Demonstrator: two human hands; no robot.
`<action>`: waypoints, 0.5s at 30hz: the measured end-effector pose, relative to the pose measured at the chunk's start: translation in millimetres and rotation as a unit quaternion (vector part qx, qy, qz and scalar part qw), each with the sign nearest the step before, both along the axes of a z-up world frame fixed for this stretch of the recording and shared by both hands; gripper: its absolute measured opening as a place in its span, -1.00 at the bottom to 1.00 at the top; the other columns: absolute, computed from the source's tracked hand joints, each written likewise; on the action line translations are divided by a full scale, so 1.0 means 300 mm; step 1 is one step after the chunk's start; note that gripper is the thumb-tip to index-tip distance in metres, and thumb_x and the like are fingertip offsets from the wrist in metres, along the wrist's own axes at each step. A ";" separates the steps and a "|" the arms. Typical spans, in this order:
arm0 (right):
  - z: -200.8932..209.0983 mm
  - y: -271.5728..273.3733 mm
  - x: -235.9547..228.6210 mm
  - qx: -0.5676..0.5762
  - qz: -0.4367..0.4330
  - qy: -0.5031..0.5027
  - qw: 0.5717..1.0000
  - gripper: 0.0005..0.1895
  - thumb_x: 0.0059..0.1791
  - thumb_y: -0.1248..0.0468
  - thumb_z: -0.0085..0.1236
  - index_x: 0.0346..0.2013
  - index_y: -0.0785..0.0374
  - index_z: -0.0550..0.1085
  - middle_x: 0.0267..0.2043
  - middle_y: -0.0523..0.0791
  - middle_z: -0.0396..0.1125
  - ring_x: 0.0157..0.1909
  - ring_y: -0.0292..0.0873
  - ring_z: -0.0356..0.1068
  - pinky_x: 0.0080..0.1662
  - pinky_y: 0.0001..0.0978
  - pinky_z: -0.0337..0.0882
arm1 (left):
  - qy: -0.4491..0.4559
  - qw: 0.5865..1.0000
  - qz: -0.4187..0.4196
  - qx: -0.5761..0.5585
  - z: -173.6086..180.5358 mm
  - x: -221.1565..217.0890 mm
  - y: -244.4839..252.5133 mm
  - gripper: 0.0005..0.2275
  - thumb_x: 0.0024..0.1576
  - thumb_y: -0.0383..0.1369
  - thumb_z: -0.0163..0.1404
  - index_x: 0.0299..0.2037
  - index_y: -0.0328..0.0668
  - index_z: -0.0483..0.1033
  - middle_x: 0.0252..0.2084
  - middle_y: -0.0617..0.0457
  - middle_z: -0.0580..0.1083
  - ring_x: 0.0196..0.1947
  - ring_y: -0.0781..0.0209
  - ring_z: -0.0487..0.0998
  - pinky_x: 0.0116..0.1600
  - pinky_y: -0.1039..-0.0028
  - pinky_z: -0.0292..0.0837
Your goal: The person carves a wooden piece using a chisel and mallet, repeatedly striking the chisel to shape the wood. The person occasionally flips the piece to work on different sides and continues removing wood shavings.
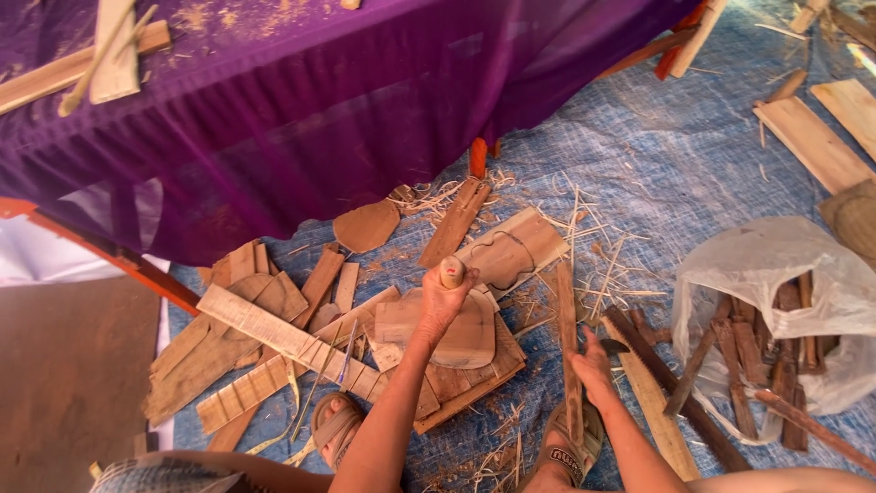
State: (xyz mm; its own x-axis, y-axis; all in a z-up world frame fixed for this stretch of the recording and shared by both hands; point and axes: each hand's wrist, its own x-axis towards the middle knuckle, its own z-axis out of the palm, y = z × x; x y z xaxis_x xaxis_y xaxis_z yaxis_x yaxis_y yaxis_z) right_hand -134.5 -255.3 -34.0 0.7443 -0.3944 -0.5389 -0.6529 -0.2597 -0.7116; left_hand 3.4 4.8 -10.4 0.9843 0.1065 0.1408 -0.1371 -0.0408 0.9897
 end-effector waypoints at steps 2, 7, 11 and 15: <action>0.101 0.031 -0.018 -0.037 -0.109 -0.031 0.993 -0.26 -0.02 0.28 0.14 0.47 0.16 0.21 0.41 0.22 0.16 0.43 0.29 0.13 0.34 0.20 0.21 | 0.000 1.000 -0.012 -0.010 -0.019 0.000 -0.009 -0.79 -0.07 -0.41 0.35 -0.57 -0.05 0.52 -0.65 0.20 0.45 -0.56 0.45 0.39 -0.37 0.55 0.39; 0.437 -0.066 -0.088 0.195 -0.384 -0.197 0.881 -0.34 0.01 0.46 -0.02 0.40 0.05 0.13 0.33 0.08 0.14 0.29 0.15 0.28 0.27 0.09 0.41 | -0.003 0.999 -0.033 0.008 -0.039 -0.003 0.001 -0.75 0.00 -0.35 0.30 -0.56 -0.01 0.41 -0.60 0.24 0.38 -0.53 0.45 0.34 -0.39 0.51 0.31; 0.543 -0.169 -0.401 0.251 -0.358 -0.365 0.822 -0.37 0.02 0.34 -0.05 0.19 -0.58 0.24 0.25 -0.34 0.30 0.31 -0.13 0.37 0.42 0.19 0.31 | -0.018 0.997 -0.068 0.024 0.002 -0.014 0.000 -0.68 0.06 -0.28 0.24 -0.55 0.05 0.27 -0.55 0.27 0.28 -0.50 0.44 0.24 -0.38 0.48 0.18; 0.333 -0.589 -0.627 0.633 -0.154 -0.391 0.650 -0.45 0.23 -0.16 0.42 0.33 0.03 0.42 0.39 -0.11 0.39 0.41 0.01 0.43 0.21 0.30 0.11 | 0.014 0.998 -0.062 0.014 -0.008 -0.009 -0.009 -0.71 0.04 -0.27 0.26 -0.52 0.02 0.33 -0.55 0.25 0.36 -0.51 0.45 0.34 -0.38 0.51 0.26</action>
